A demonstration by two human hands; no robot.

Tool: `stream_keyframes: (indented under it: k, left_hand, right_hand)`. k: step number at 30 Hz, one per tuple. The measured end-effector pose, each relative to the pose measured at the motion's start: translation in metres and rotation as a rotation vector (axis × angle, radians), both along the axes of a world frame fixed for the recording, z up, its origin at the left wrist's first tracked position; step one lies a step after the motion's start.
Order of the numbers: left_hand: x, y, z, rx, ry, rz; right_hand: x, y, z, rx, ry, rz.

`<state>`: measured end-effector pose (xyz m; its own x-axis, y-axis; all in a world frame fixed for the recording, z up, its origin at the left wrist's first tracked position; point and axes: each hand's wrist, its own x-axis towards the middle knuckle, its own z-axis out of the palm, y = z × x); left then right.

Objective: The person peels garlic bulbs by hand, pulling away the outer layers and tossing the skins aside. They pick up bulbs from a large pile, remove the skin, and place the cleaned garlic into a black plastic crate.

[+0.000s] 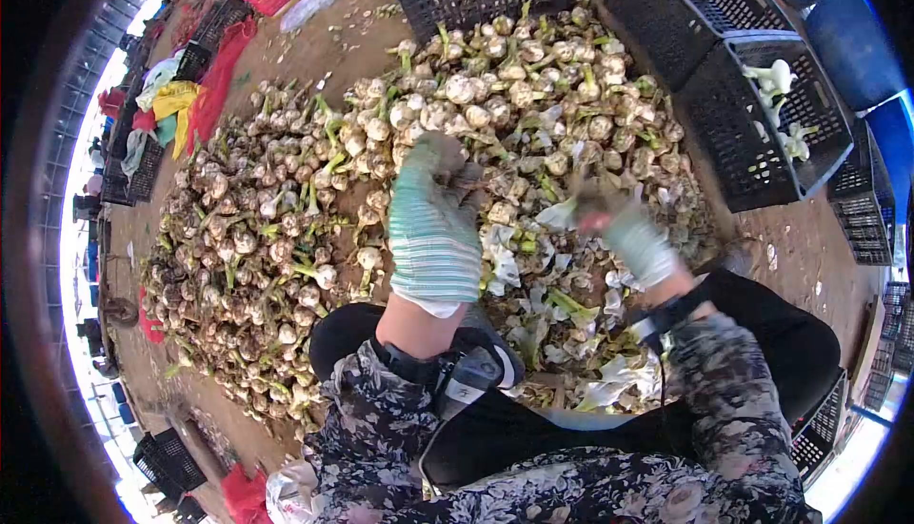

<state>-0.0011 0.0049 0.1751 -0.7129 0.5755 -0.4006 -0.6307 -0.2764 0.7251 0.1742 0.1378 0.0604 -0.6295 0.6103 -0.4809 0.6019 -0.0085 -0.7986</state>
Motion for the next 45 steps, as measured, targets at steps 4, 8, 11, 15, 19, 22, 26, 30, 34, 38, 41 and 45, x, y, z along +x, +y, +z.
stream_keyframes:
  k: [4, 8, 11, 15, 19, 22, 26, 30, 34, 38, 41, 45]
  left_hand:
    - [0.006, -0.002, -0.003, -0.028, -0.009, -0.020]
    - [-0.003, -0.012, -0.007, -0.042, 0.001, -0.018]
    - [-0.006, -0.014, -0.006, -0.036, 0.039, -0.017]
    - [-0.009, -0.014, -0.009, -0.045, 0.058, -0.073]
    - [-0.012, -0.017, -0.010, -0.019, 0.042, -0.090]
    - [-0.015, -0.022, -0.008, -0.025, 0.039, -0.071]
    - [-0.012, -0.018, -0.009, -0.046, 0.039, -0.053]
    - [-0.005, -0.014, -0.017, -0.110, 0.192, -0.127]
    - [0.017, -0.010, 0.026, -0.021, -0.141, -0.704]
    - [0.027, -0.012, 0.038, 0.248, -0.004, -0.773]
    - [0.022, -0.016, 0.027, 0.034, 0.124, -0.756]
    - [0.029, -0.008, 0.019, -0.021, 0.366, -0.583]
  right_hand:
    - [-0.052, -0.098, -0.076, 0.630, -0.191, 0.374]
    - [-0.071, -0.099, -0.118, 0.609, -0.308, 0.206]
    - [-0.062, -0.094, -0.099, 0.495, -0.405, 0.299]
    - [-0.070, -0.112, -0.109, 0.245, -0.262, -0.053]
    - [-0.084, -0.104, -0.097, 0.312, -0.533, 0.170]
    - [-0.071, -0.055, -0.113, -0.401, -0.203, 0.063]
    - [-0.029, -0.012, -0.065, -0.017, -0.065, 0.380]
    - [-0.012, 0.009, 0.088, -0.035, -0.026, 0.258]
    - [0.006, 0.018, 0.177, 0.267, 0.209, 0.310]
    - [0.016, 0.013, 0.173, 0.337, 0.508, 0.288]
    - [0.018, 0.005, 0.165, 0.505, 0.505, 0.320]
    - [0.024, 0.009, 0.148, 0.682, 0.597, 0.211]
